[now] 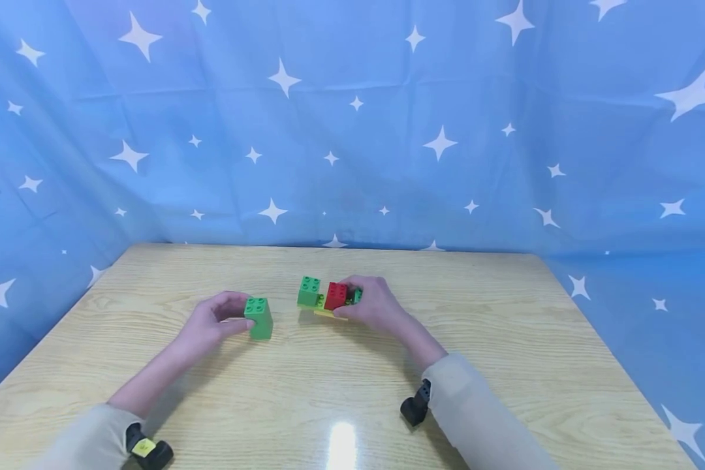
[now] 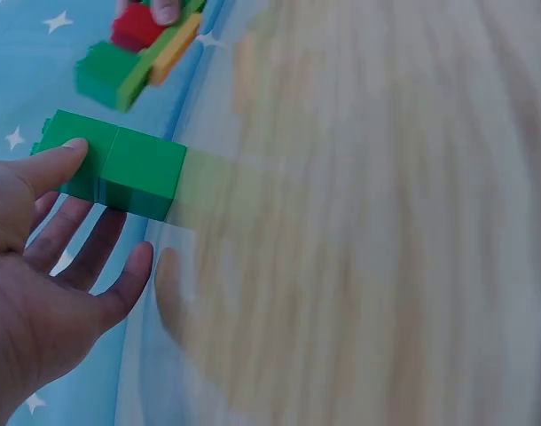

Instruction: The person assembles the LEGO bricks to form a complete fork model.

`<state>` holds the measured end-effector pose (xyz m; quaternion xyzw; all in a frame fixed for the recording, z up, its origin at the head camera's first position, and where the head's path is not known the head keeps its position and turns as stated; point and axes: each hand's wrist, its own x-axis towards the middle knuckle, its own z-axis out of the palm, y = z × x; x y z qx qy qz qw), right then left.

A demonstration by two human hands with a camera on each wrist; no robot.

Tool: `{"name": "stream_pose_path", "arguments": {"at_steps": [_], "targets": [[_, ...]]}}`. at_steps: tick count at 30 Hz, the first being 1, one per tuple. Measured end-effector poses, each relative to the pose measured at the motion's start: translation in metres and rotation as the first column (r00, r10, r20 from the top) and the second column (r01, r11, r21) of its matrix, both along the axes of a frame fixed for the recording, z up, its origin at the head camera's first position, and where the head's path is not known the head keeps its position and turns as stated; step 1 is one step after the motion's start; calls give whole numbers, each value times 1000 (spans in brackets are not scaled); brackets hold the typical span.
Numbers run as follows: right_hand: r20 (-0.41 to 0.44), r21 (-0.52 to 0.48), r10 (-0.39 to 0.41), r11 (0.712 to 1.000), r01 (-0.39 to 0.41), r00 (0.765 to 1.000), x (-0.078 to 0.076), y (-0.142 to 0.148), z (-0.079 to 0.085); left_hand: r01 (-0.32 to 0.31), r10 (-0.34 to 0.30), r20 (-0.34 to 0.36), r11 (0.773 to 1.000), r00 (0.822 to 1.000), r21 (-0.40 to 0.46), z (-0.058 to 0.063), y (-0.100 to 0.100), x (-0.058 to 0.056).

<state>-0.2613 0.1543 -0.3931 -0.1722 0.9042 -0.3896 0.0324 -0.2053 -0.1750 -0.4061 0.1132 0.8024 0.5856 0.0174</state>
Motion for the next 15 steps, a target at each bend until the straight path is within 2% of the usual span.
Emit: {"name": "stream_pose_path", "arguments": {"at_steps": [8,15], "targets": [[-28,-108,-35,994,32,999,7,3,14,18,-19,10,998,1000,52,-4,26,-3],[-34,-158,-21,987,15,999,14,3,26,25,-26,14,997,1000,73,-6,44,-7]]}}
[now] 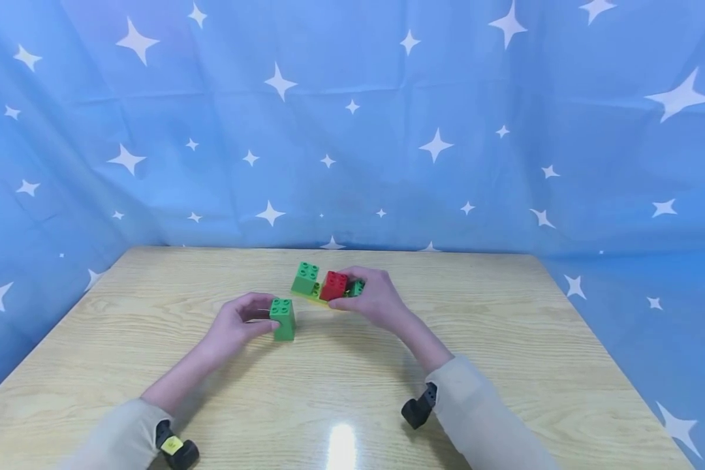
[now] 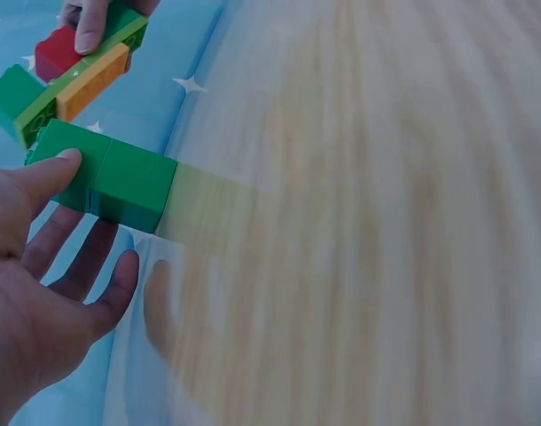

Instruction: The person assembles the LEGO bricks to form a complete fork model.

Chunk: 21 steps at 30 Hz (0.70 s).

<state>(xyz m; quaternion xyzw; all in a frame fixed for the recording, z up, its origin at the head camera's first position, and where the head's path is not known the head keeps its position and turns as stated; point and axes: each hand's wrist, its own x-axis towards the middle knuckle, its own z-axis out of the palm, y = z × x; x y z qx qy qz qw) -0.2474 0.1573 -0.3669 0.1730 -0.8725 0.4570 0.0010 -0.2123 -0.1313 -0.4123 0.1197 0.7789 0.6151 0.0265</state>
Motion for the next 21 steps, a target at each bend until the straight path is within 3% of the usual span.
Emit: {"name": "stream_pose_path", "arguments": {"at_steps": [21], "targets": [[2,-59,56,997,-55,998,12,-7,9,30,-30,-2,998,1000,60,-6,46,-7]]}}
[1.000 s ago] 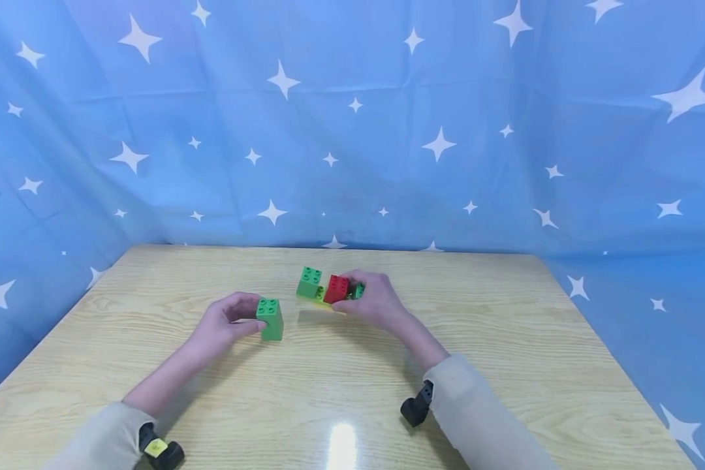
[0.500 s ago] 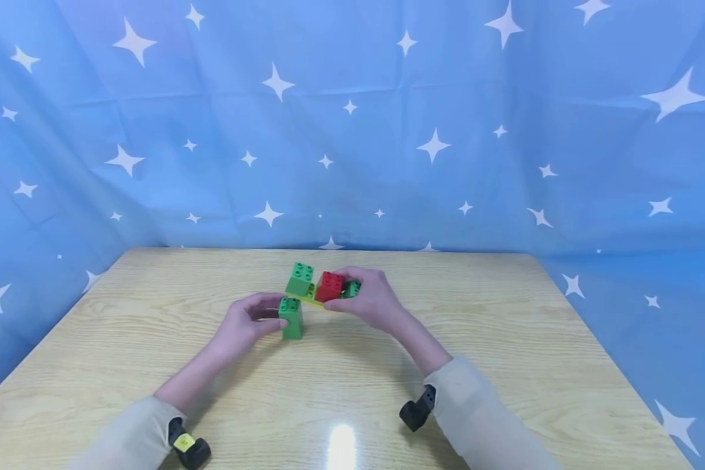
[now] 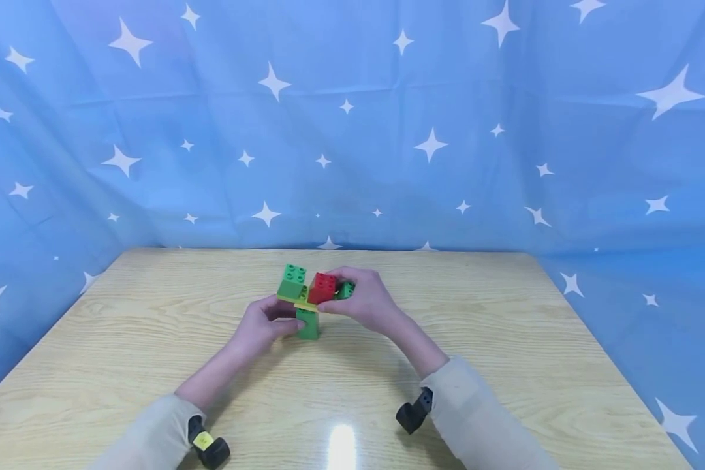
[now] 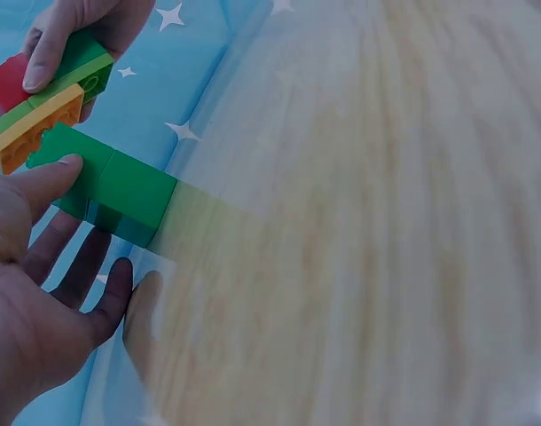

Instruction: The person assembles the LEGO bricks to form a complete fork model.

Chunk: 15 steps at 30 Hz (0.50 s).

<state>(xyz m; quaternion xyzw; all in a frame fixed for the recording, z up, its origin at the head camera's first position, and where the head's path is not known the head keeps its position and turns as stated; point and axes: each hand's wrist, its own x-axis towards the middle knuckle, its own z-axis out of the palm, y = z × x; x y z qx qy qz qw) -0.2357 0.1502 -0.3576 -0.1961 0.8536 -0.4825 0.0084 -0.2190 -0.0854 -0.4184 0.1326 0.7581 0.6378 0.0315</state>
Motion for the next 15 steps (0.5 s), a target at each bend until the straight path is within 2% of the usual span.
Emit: {"name": "stream_pose_path", "arguments": {"at_steps": [4,7,12,15], "targets": [[-4,-1,22,1000,-22,1000,0,-1,0,1,-1,16,1000,1000,-1,3,-2,2],[0,2,25,1000,-25,1000,0,-3,1,-14,14,18,1000,1000,5,10,-9,3],[15,6,34,999,-34,999,-1,-8,5,-21,24,-66,998,998,53,32,-17,0],[14,12,42,999,-43,999,-1,-10,6,1,6,-136,999,991,51,46,-17,-1]]}}
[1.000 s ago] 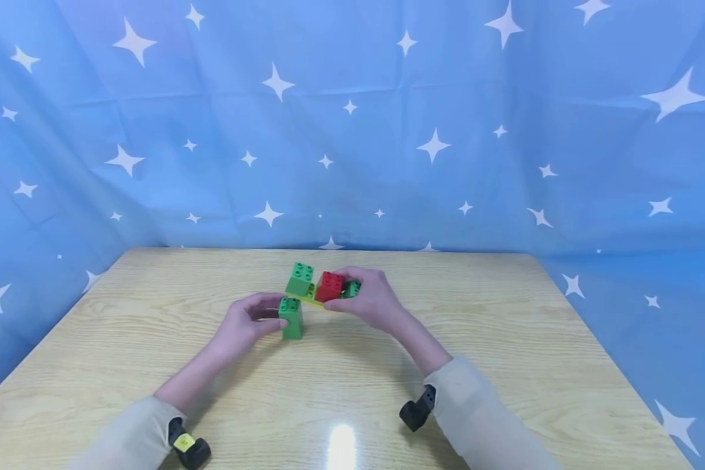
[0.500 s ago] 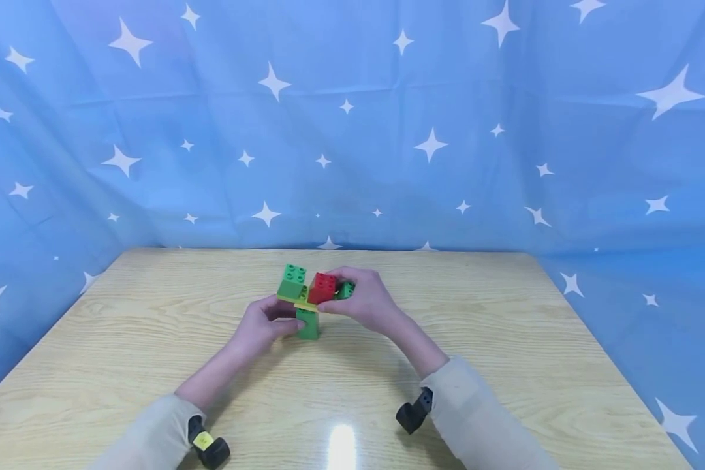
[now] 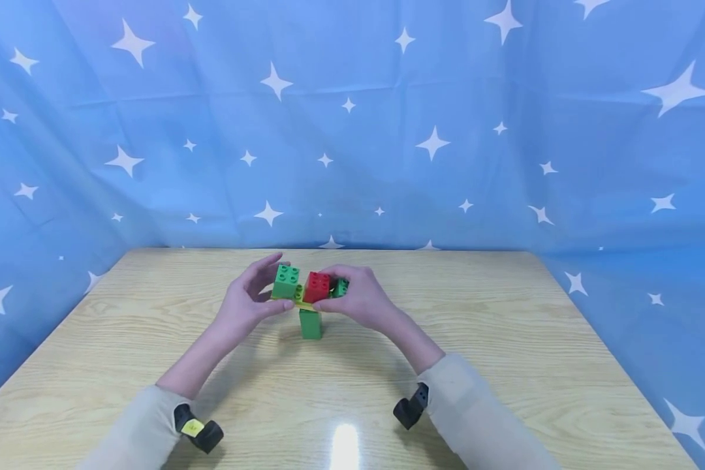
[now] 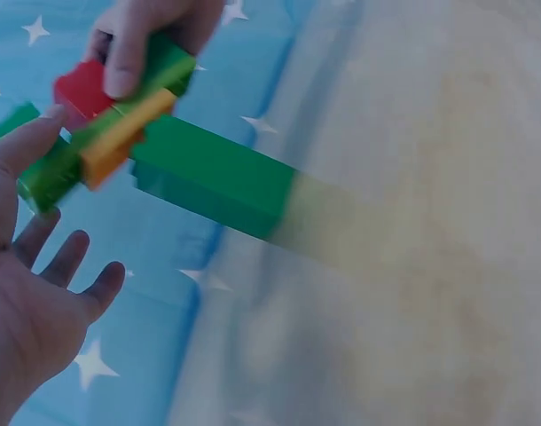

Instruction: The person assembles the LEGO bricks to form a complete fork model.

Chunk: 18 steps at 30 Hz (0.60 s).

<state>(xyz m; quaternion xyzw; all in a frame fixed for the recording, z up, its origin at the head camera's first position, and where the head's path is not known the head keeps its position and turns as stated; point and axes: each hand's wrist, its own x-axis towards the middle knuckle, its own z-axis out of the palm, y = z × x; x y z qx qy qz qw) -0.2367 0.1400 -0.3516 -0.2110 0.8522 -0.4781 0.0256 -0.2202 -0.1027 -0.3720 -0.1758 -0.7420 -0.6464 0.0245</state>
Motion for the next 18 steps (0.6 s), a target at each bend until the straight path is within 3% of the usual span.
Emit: {"name": "stream_pose_path", "arguments": {"at_steps": [6,11,18], "targets": [[-23,25,16,1000,-15,1000,0,-1,1,50,-53,-88,998,995,-40,17,6,-2],[-46,52,29,998,-27,999,-2,-1,2,104,-106,-51,994,993,-40,20,13,-3],[-55,96,54,994,-48,997,-3,-2,2,72,-74,-28,995,997,-63,17,13,-3]]}}
